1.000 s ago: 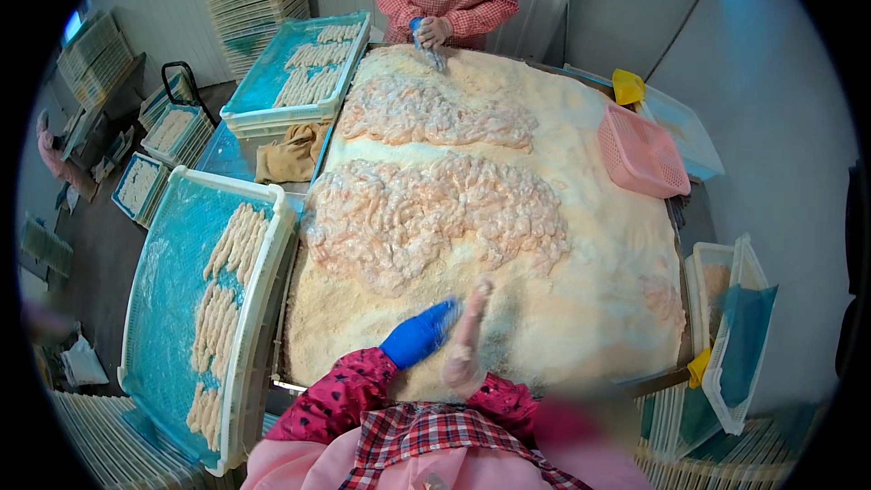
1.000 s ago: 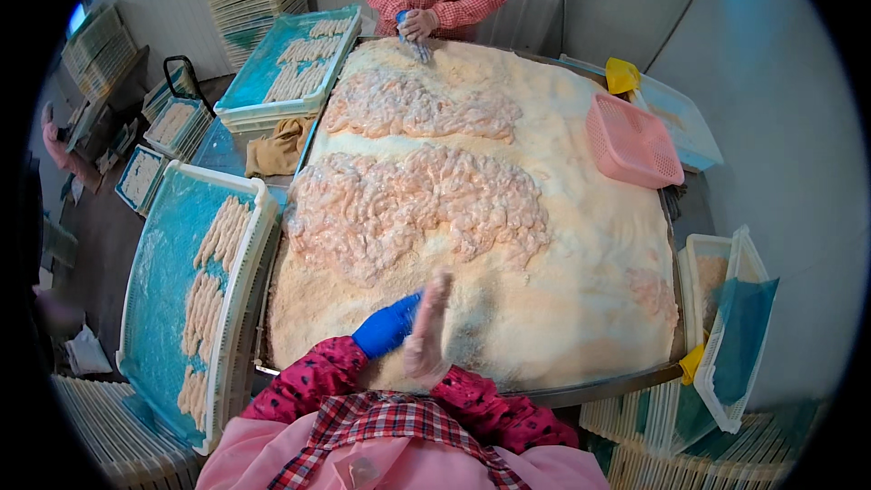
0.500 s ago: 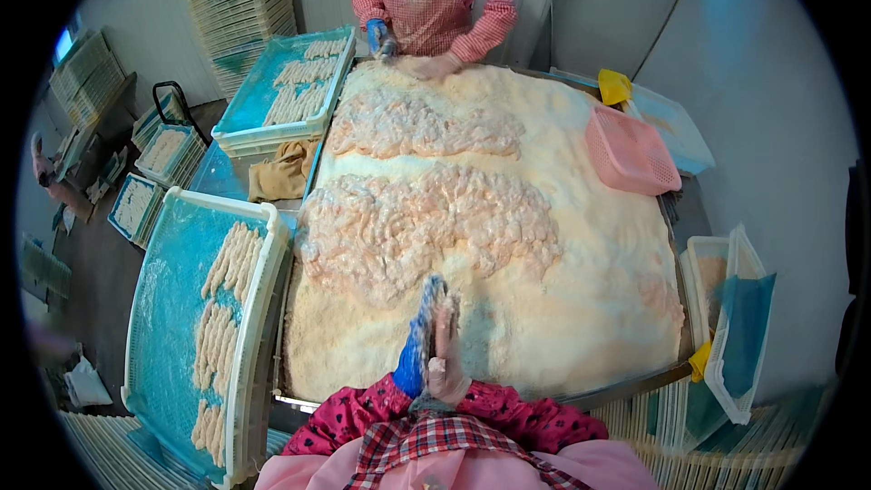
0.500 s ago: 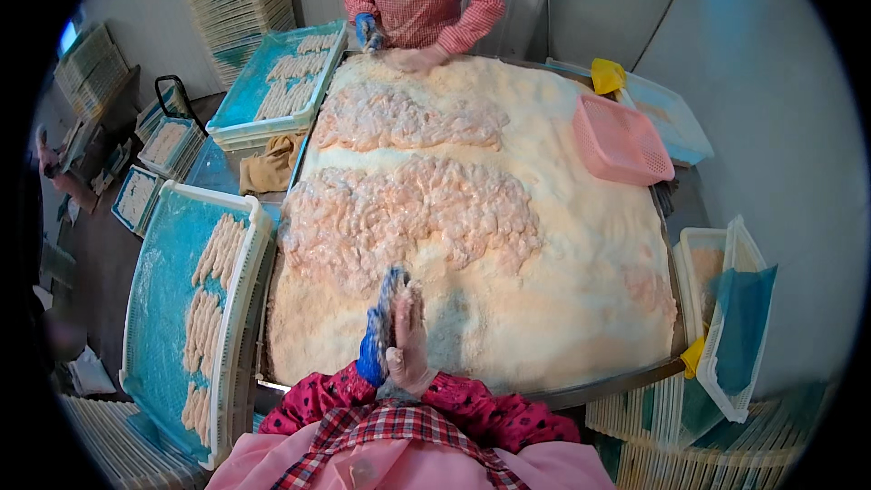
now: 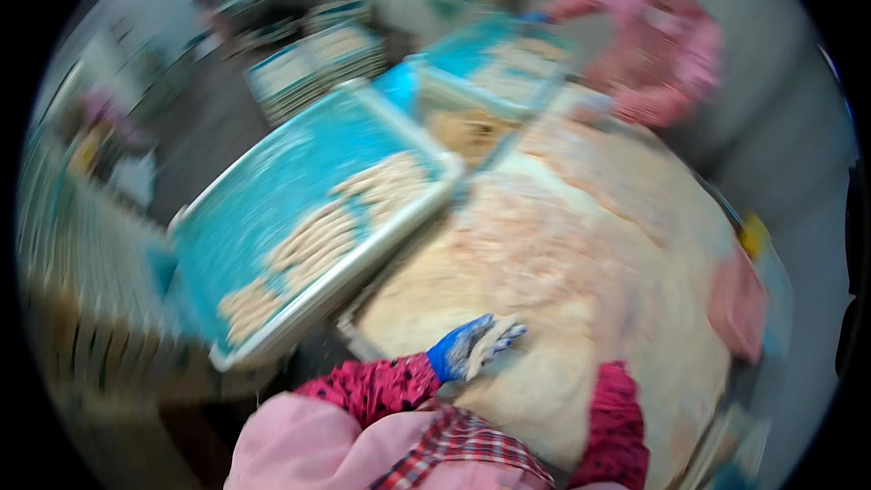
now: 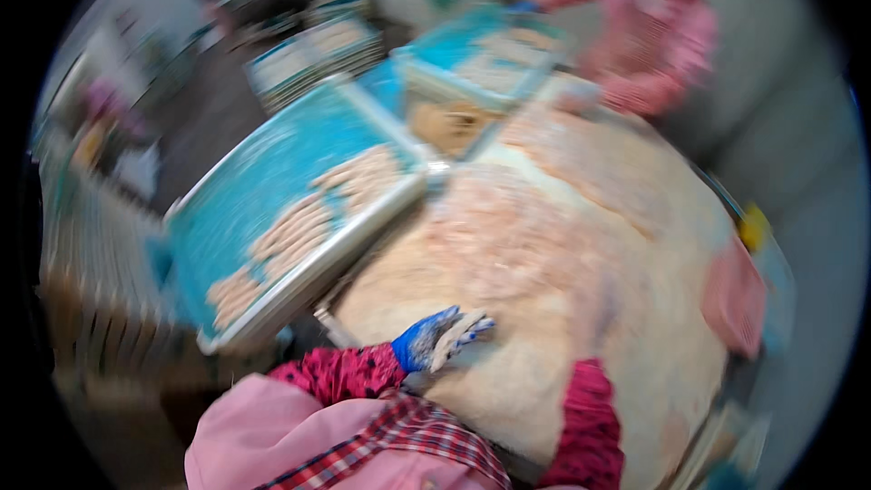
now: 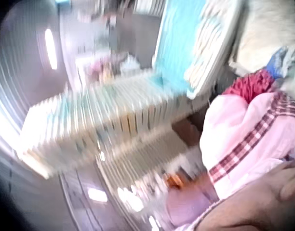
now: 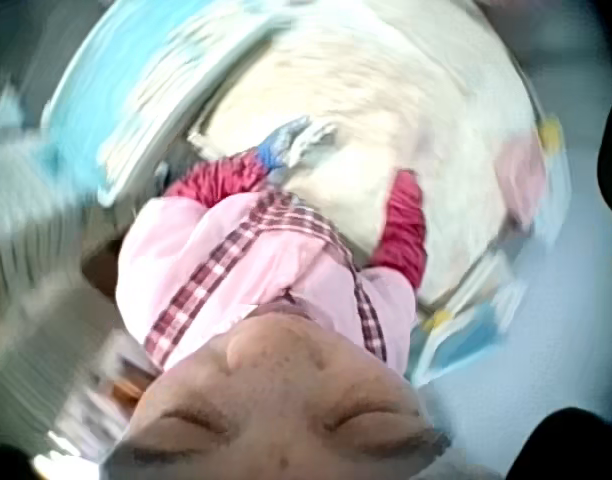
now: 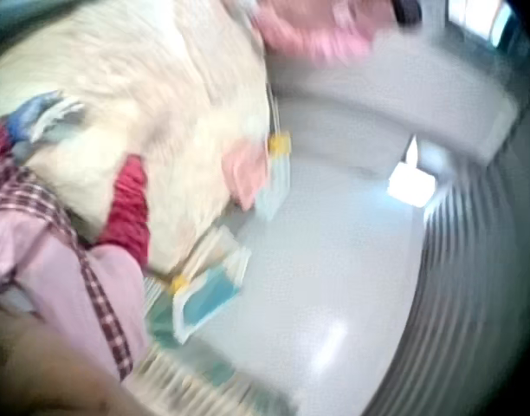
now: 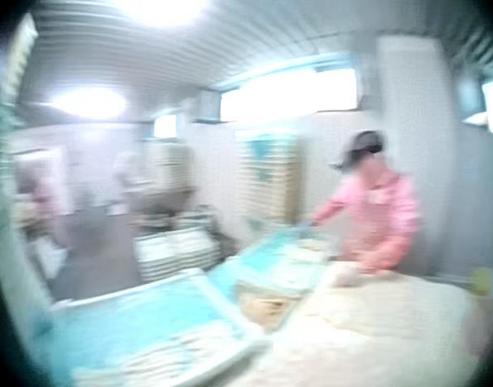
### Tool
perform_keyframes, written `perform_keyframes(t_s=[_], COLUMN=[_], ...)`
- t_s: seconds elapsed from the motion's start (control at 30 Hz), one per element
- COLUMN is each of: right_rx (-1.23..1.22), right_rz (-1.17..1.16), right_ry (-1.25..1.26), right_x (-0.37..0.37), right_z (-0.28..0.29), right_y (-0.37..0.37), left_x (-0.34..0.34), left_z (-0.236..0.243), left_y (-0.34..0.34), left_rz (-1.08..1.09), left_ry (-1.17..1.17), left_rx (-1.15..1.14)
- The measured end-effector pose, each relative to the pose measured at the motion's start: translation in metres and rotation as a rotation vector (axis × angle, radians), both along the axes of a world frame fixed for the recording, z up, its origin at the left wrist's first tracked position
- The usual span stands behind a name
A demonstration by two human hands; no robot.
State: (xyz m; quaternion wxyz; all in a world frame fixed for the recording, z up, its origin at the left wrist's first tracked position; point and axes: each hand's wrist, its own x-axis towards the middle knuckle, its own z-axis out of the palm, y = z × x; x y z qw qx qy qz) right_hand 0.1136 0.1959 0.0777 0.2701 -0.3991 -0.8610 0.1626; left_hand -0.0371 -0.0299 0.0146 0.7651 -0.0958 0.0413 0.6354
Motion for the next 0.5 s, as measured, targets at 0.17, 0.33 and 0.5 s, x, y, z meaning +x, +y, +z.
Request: perform_keyframes(t_s=[0.17, 0.33, 0.5], right_rx=[0.266, 0.207, 0.163], right_rz=[0.045, 0.051, -0.019], right_ry=[-0.222, -0.321, -0.436], right_x=[0.069, 0.060, 0.041], right_z=[-0.038, -0.042, -0.025], right_y=[0.073, 0.111, 0.109], left_x=[-0.140, -0.259, -0.291], left_z=[0.051, 0.100, 0.071], left_y=[-0.104, -0.247, -0.298], left_rz=[0.594, 0.619, 0.250], left_ry=[0.849, 1.584, 1.601], left_rx=[-0.435, -1.004, -1.044])
